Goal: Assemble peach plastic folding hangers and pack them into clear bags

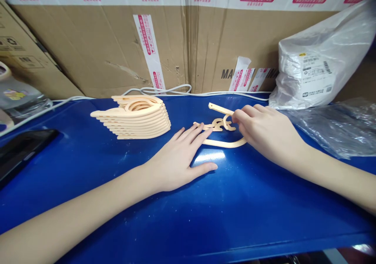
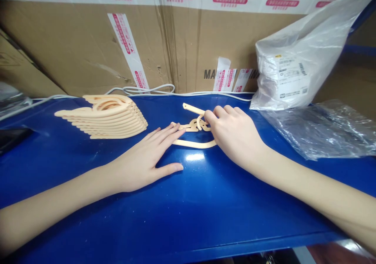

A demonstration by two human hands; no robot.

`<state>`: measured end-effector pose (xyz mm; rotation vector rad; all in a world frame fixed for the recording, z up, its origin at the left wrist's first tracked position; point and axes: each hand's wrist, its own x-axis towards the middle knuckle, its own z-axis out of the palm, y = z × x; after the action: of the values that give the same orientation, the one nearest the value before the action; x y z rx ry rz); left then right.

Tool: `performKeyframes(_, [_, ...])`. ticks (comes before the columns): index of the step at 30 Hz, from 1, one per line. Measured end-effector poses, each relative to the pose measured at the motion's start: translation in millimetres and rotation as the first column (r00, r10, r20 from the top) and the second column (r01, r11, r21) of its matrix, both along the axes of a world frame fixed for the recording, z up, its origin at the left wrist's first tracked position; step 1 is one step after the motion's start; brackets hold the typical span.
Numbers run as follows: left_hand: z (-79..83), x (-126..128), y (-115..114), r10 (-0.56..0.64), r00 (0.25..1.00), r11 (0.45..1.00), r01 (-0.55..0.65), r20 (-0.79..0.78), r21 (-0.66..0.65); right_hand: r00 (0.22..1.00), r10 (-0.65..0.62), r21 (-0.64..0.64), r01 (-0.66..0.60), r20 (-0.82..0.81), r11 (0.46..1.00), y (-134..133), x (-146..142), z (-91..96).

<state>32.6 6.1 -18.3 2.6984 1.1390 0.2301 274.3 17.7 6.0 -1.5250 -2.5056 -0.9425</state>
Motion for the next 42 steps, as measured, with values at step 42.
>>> performKeyframes(42, [2.6,1.8,-7.8,0.147,0.979,0.801,-0.035,-0.141,0.598,0.914,0.405,-0.072,-0.405,-0.015,0.912,2.3,-2.9,-3.8])
